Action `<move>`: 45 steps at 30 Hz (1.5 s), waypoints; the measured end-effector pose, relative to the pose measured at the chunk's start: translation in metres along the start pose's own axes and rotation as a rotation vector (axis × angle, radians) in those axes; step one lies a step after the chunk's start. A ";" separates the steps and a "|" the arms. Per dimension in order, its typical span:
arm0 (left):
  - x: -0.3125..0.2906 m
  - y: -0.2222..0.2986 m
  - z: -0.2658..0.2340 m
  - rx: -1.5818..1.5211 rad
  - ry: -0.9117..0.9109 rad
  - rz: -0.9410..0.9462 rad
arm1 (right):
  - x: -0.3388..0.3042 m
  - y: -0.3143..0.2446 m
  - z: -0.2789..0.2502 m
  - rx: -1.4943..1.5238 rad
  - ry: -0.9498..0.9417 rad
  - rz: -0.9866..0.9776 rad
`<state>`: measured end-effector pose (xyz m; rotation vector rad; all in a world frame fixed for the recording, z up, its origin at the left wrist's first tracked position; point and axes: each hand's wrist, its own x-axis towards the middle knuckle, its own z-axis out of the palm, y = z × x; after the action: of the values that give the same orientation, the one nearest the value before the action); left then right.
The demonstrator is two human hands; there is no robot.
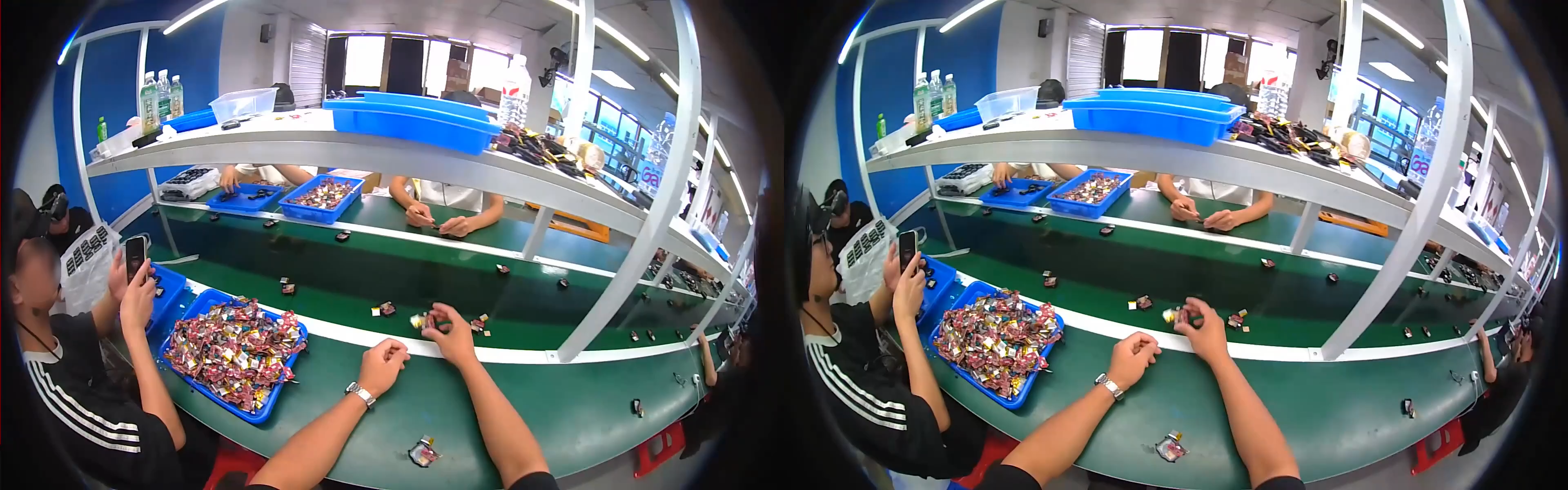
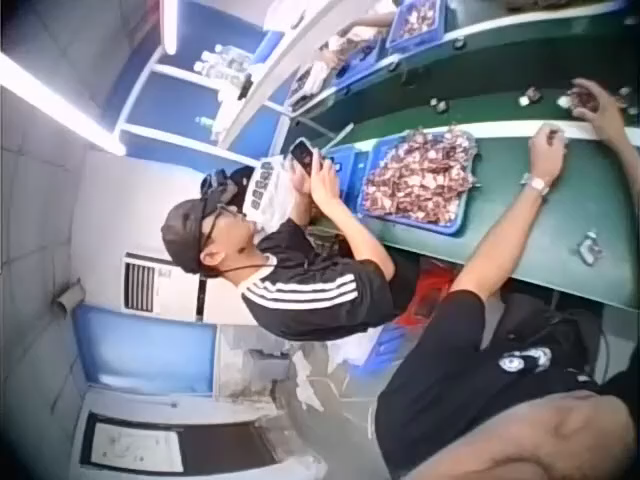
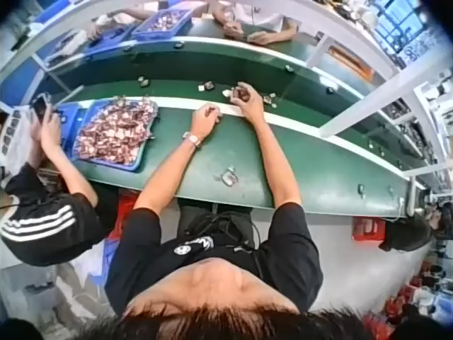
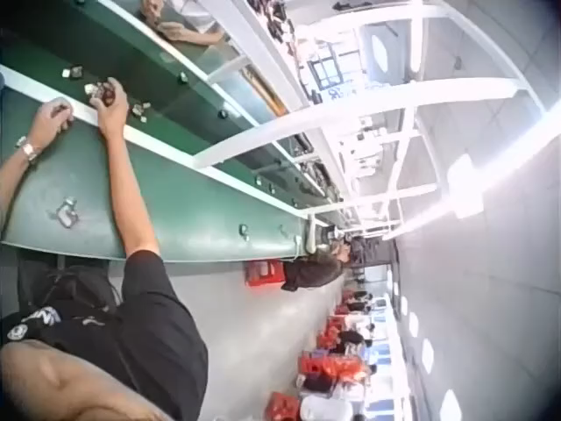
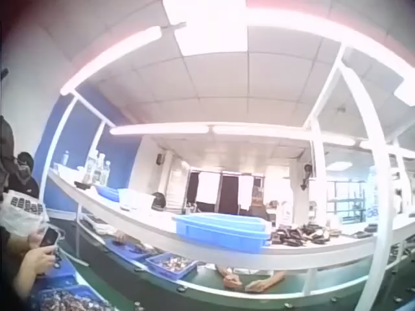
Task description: Sorting small electronic components or toy car parts on a factory assembly line conveyor belt.
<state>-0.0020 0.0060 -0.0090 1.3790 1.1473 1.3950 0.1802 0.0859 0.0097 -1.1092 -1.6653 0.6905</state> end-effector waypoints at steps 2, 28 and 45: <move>0.004 -0.004 -0.006 -0.084 -0.022 -0.095 | -0.034 -0.024 -0.020 -0.020 -0.122 -0.121; -0.007 0.024 0.008 -0.354 -0.476 -0.324 | -0.084 -0.049 -0.043 -0.332 -0.228 -0.483; -0.007 0.022 0.003 -0.365 -0.542 -0.348 | -0.092 -0.043 -0.034 -0.101 -0.244 -0.305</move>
<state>0.0015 -0.0054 0.0113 1.1274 0.6878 0.8516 0.2067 -0.0172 0.0203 -0.8381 -2.0441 0.5653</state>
